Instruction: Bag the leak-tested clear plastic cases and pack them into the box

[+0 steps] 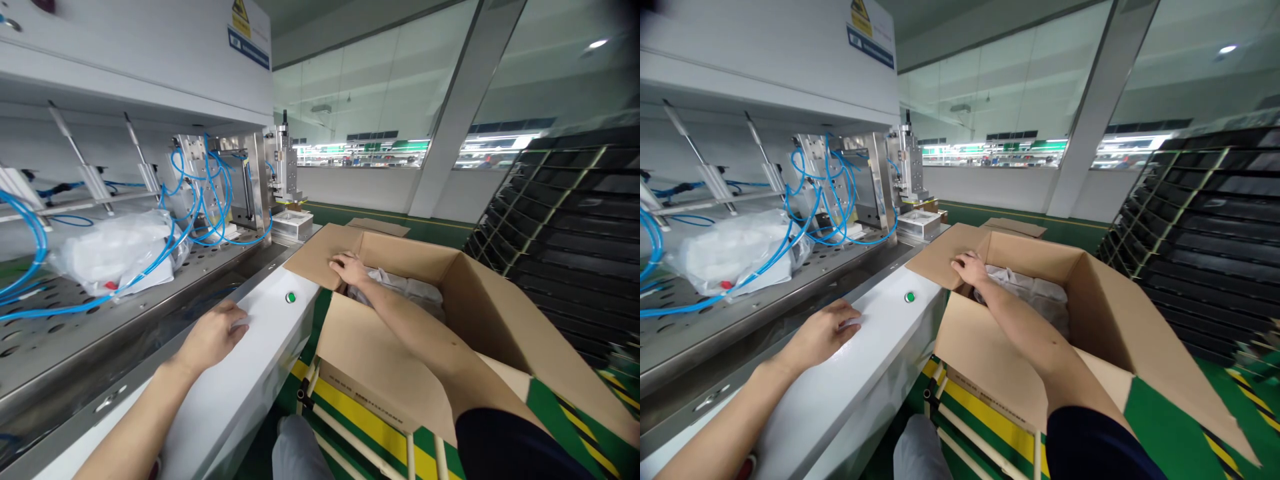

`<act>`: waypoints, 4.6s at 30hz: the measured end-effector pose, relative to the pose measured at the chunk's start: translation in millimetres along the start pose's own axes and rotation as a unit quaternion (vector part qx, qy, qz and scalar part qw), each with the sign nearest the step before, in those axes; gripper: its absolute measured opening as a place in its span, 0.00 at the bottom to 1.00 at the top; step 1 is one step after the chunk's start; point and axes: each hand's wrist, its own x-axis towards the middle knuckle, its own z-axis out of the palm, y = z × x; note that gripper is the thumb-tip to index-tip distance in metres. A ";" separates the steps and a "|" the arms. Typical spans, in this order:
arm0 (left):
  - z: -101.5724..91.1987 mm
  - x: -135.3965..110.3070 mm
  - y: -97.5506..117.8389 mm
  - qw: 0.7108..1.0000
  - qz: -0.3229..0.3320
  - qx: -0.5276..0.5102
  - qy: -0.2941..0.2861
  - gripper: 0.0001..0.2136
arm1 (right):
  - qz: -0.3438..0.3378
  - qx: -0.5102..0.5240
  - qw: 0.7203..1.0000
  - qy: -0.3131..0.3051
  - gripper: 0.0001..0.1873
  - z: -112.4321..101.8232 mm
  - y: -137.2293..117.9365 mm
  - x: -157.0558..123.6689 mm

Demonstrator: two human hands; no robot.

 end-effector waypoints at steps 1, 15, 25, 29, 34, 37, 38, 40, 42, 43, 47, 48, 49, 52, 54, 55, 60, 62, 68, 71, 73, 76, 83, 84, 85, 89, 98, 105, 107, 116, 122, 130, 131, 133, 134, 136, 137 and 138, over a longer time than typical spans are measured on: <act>-0.1 -0.2 0.1 1.000 -0.001 -0.001 -0.002 0.11 | -0.001 0.000 1.000 0.000 0.16 0.0 0.1 0.0; -0.1 1.0 0.8 1.000 0.000 -0.014 0.000 0.11 | 0.003 0.012 1.000 0.006 0.16 3.7 3.2 0.8; -0.1 0.5 1.5 1.000 -0.004 -0.004 -0.002 0.11 | 0.007 0.008 1.000 0.004 0.17 4.8 4.4 1.0; 0.7 0.5 0.9 1.000 -0.004 -0.004 -0.003 0.11 | 0.007 0.008 1.000 0.005 0.17 5.2 4.9 1.4; 1.0 1.1 0.0 1.000 -0.008 -0.003 -0.004 0.11 | 0.001 0.001 1.000 0.001 0.16 4.9 4.3 1.9; 0.7 0.9 -0.6 1.000 -0.005 -0.005 -0.006 0.11 | 0.002 0.002 1.000 0.003 0.16 4.5 3.9 1.7; 0.7 0.7 -0.8 1.000 -0.003 -0.005 -0.006 0.11 | 0.002 0.003 1.000 0.004 0.16 4.3 3.8 1.5; 0.9 0.5 -1.1 1.000 -0.002 -0.004 -0.004 0.11 | 0.003 0.006 1.000 0.005 0.16 4.0 3.8 1.2; 1.0 0.5 -1.1 1.000 -0.002 -0.001 -0.002 0.10 | 0.003 0.007 1.000 0.004 0.16 3.8 3.6 1.1; 1.1 0.5 -0.9 1.000 -0.002 0.000 -0.001 0.10 | 0.004 0.008 1.000 0.003 0.16 3.7 3.4 1.1; 0.8 0.6 -0.2 1.000 -0.001 -0.001 0.005 0.10 | 0.006 0.008 1.000 0.002 0.15 2.8 2.2 0.9; 0.7 0.6 0.0 1.000 0.000 -0.003 0.005 0.10 | 0.007 0.008 1.000 0.002 0.15 2.6 2.0 0.8; 0.6 0.7 0.2 1.000 0.000 -0.005 0.005 0.10 | 0.006 0.007 1.000 0.003 0.15 2.3 1.7 0.6; -0.1 1.0 1.2 1.000 -0.001 -0.006 0.005 0.10 | 0.003 0.005 1.000 0.006 0.15 2.0 1.6 0.4; -0.7 0.9 2.1 1.000 0.001 -0.004 0.007 0.10 | 0.001 0.003 1.000 0.008 0.15 2.4 2.0 0.6; -1.0 0.8 2.5 1.000 0.002 -0.003 0.007 0.10 | 0.000 0.002 1.000 0.007 0.15 2.8 2.4 0.8; -1.2 -0.3 2.2 1.000 0.003 -0.006 0.005 0.10 | 0.003 0.000 1.000 0.001 0.16 4.1 4.1 1.6; -0.5 -0.2 1.4 1.000 0.003 -0.006 0.005 0.10 | 0.000 -0.002 1.000 0.000 0.16 4.0 4.0 1.6; 0.4 0.4 0.6 1.000 0.002 -0.002 0.004 0.11 | 0.003 0.000 1.000 0.003 0.16 2.8 2.3 0.6; 0.1 0.2 0.8 1.000 0.002 -0.002 0.001 0.11 | 0.002 0.002 1.000 0.004 0.16 2.2 1.6 0.0; -0.1 0.2 0.7 1.000 -0.002 0.001 -0.005 0.11 | -0.001 0.003 1.000 0.004 0.15 2.0 1.3 -0.2; -0.2 0.3 0.5 1.000 -0.007 -0.003 -0.009 0.11 | -0.002 0.001 1.000 0.004 0.16 2.0 1.3 0.0; -0.2 0.1 0.9 1.000 -0.004 -0.003 -0.007 0.12 | -0.001 0.003 1.000 0.007 0.16 3.3 2.7 0.3; -0.1 0.1 0.9 1.000 -0.004 -0.003 -0.008 0.11 | -0.002 0.004 1.000 0.008 0.16 3.4 2.7 0.2; 0.1 0.2 0.9 1.000 -0.004 -0.003 -0.007 0.11 | -0.002 0.004 1.000 0.008 0.16 3.5 2.8 0.2; 1.1 0.8 0.4 1.000 -0.003 -0.001 -0.003 0.11 | 0.006 0.003 1.000 0.007 0.17 4.2 2.8 0.4; 1.6 0.7 -1.6 1.000 0.009 -0.009 0.016 0.10 | 0.002 -0.003 1.000 0.007 0.16 5.7 4.1 1.4; 0.9 0.0 0.1 1.000 0.007 0.005 0.012 0.10 | -0.002 -0.007 1.000 0.009 0.16 5.8 4.3 1.8; 1.0 -0.2 -0.3 1.000 0.006 0.005 0.008 0.10 | -0.003 -0.006 1.000 0.010 0.15 5.9 4.3 2.0; -0.6 0.5 1.3 1.000 -0.006 -0.006 -0.003 0.10 | -0.002 -0.006 1.000 0.005 0.16 3.8 2.8 1.3; -0.2 0.3 1.1 1.000 0.002 -0.008 0.003 0.11 | -0.004 -0.008 1.000 0.004 0.15 3.0 1.5 0.9; 1.5 0.4 -0.3 1.000 -0.002 -0.003 0.001 0.11 | 0.003 0.002 1.000 0.009 0.15 6.3 4.5 2.0; 1.4 0.3 -0.2 1.000 -0.002 -0.002 0.001 0.11 | 0.002 0.004 1.000 0.008 0.16 6.5 4.9 2.2; 0.9 0.4 0.3 1.000 -0.001 -0.002 0.002 0.11 | -0.002 0.004 1.000 0.009 0.16 6.6 5.2 2.4; 0.7 0.5 0.6 1.000 -0.001 -0.002 0.002 0.11 | -0.003 0.004 1.000 0.010 0.15 6.6 5.1 2.4; 0.3 0.8 1.3 1.000 -0.002 -0.004 0.002 0.11 | -0.003 0.003 1.000 0.011 0.15 6.5 4.7 2.3; 0.1 0.9 1.5 1.000 -0.003 -0.004 0.002 0.11 | -0.001 0.003 1.000 0.011 0.15 6.5 4.5 2.2; 0.0 0.9 1.7 1.000 -0.004 -0.004 0.002 0.11 | 0.001 0.003 1.000 0.011 0.15 6.5 4.3 2.1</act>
